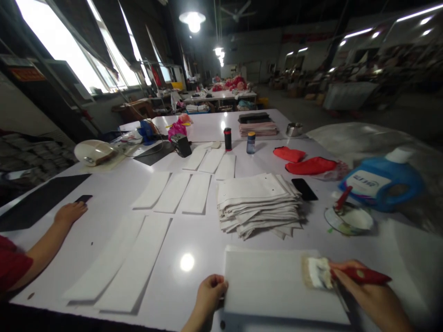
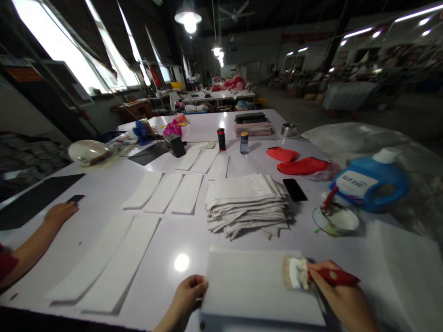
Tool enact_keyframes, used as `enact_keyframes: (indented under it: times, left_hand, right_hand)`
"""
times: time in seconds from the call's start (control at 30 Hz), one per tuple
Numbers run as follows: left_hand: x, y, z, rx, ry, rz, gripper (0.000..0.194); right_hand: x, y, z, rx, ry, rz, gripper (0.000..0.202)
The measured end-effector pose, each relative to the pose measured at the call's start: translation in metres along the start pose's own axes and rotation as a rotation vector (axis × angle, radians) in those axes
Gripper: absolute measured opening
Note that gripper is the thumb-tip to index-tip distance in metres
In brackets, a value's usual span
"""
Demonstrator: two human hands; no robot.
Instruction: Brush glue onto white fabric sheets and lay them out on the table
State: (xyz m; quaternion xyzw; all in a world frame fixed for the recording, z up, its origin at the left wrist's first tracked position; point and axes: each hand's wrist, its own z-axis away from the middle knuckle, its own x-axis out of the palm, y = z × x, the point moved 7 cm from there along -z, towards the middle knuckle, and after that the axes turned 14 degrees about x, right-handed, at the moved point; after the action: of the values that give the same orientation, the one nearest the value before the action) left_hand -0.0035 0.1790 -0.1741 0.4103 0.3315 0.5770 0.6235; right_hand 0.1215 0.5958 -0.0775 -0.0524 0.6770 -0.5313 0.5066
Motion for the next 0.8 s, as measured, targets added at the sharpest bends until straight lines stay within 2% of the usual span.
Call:
enact_keyframes:
  times: [0.03,0.1,0.17,0.2,0.23,0.27,0.3,0.4,0.47,0.5,0.53,0.6,0.67,0.8]
  left_hand:
    - [0.0,0.0,0.0,0.001,-0.009,-0.017,0.037]
    - [-0.003,0.001,0.0,0.006,-0.02,-0.055,0.038]
    - [-0.007,0.003,0.0,0.002,-0.017,-0.092,0.04]
    - [-0.009,0.004,0.0,0.0,-0.015,-0.1,0.041]
    - [-0.01,0.006,0.0,-0.002,-0.014,-0.101,0.041]
    - [-0.01,0.008,0.001,-0.005,-0.015,-0.095,0.041]
    - [-0.009,0.009,0.002,-0.006,-0.018,-0.085,0.04]
    - [-0.005,0.013,0.005,-0.005,-0.035,-0.046,0.037]
    - [-0.005,0.014,0.006,0.004,-0.034,-0.027,0.035]
    - [-0.005,0.013,0.006,0.004,-0.029,-0.022,0.034]
    - [-0.006,0.012,0.005,0.003,-0.023,-0.018,0.033]
    - [-0.007,0.011,0.003,0.001,-0.022,-0.01,0.032]
    - [-0.006,0.01,0.001,0.005,-0.031,-0.002,0.032]
    - [-0.001,0.011,0.0,0.011,-0.048,0.006,0.032]
  right_hand:
    - [-0.018,0.002,0.001,0.012,0.079,0.042,0.039]
    - [-0.047,-0.015,0.015,-0.023,0.283,0.078,0.036]
    - [-0.055,-0.053,0.041,-0.139,0.446,-0.005,0.025]
    - [-0.048,-0.076,0.056,-0.223,0.459,-0.084,0.018]
    - [-0.033,-0.098,0.07,-0.3,0.397,-0.176,0.011]
    - [-0.012,-0.121,0.084,-0.387,0.286,-0.279,0.009]
    - [0.016,-0.139,0.096,-0.411,0.133,-0.333,0.009]
    - [0.102,-0.162,0.121,-0.318,-0.265,-0.481,0.016]
    - [0.142,-0.157,0.128,-0.28,-0.421,-0.467,0.016]
    - [0.15,-0.148,0.126,-0.26,-0.44,-0.446,0.017]
    - [0.149,-0.135,0.121,-0.231,-0.418,-0.425,0.018]
    - [0.127,-0.102,0.103,-0.162,-0.306,-0.387,0.022]
    - [0.09,-0.066,0.084,-0.111,-0.21,-0.297,0.024]
    - [0.02,-0.003,0.051,-0.078,-0.106,-0.079,0.027]
